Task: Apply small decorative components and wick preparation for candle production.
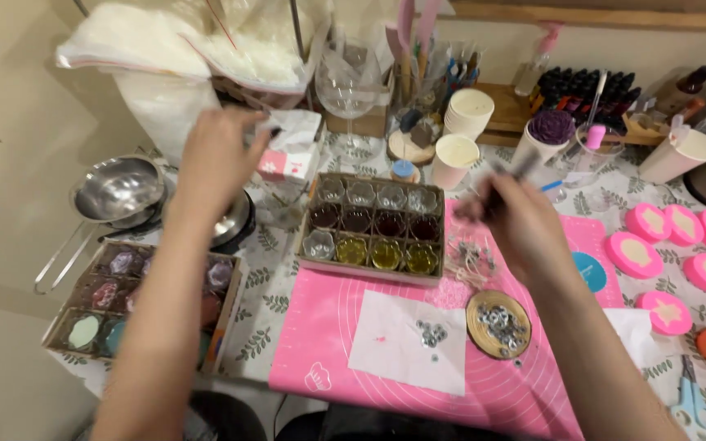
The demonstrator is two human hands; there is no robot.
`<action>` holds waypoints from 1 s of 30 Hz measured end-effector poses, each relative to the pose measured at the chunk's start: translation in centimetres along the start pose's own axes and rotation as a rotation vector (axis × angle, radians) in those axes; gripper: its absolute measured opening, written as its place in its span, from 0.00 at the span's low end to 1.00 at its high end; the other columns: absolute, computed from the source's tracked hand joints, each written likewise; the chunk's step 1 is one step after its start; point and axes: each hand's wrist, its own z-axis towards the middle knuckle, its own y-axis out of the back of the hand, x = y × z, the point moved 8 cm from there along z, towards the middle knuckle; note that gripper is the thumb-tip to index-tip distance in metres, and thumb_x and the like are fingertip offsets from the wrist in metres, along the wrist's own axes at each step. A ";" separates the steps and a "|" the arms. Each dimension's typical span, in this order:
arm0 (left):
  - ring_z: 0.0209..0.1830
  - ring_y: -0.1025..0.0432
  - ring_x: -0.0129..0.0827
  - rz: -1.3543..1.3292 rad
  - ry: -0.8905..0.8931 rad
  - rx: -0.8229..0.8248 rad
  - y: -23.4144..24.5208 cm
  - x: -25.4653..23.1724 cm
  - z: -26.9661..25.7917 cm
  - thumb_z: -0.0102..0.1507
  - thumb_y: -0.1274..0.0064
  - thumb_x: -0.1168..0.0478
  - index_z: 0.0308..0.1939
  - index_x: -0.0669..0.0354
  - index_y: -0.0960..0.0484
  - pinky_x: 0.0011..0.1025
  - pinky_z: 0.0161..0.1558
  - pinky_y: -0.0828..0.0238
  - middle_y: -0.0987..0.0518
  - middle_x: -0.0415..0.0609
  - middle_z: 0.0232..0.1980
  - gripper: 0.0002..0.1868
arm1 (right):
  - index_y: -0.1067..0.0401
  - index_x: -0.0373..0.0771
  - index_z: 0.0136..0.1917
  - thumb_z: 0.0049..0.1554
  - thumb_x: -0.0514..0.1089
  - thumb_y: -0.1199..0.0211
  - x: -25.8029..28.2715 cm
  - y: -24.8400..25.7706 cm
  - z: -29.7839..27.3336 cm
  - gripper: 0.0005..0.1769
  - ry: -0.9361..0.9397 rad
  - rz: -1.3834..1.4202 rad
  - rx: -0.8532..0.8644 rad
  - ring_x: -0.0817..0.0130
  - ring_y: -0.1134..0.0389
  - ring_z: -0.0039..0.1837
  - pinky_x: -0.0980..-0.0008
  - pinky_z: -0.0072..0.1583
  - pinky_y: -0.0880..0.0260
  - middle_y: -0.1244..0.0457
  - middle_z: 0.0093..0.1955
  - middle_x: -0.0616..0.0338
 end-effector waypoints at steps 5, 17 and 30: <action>0.55 0.29 0.61 0.131 -0.137 0.111 -6.1 6.4 4.9 0.59 0.35 0.60 0.56 0.62 0.16 0.50 0.59 0.33 0.19 0.63 0.55 0.22 | 0.23 0.43 0.60 0.63 0.46 0.44 1.7 -14.7 6.4 0.15 0.286 -1.079 0.284 0.60 0.34 0.47 0.59 0.50 0.34 0.35 0.44 0.51; 0.40 0.21 0.50 0.351 -0.141 0.300 -9.2 8.4 7.2 0.57 0.36 0.58 0.42 0.48 0.08 0.45 0.46 0.24 0.15 0.57 0.39 0.10 | 0.27 0.66 0.66 0.52 0.43 0.32 -10.9 -25.5 14.4 0.30 0.520 -1.557 0.621 0.54 0.34 0.65 0.53 0.58 0.29 0.36 0.65 0.58; 0.30 0.21 0.51 0.252 -0.188 0.061 -6.0 6.5 6.5 0.63 0.40 0.58 0.39 0.53 0.11 0.44 0.35 0.24 0.18 0.57 0.29 0.06 | 0.28 0.78 0.66 0.58 0.47 0.37 -12.4 -24.8 16.0 0.27 0.220 -1.669 0.613 0.58 0.33 0.65 0.58 0.62 0.28 0.35 0.61 0.55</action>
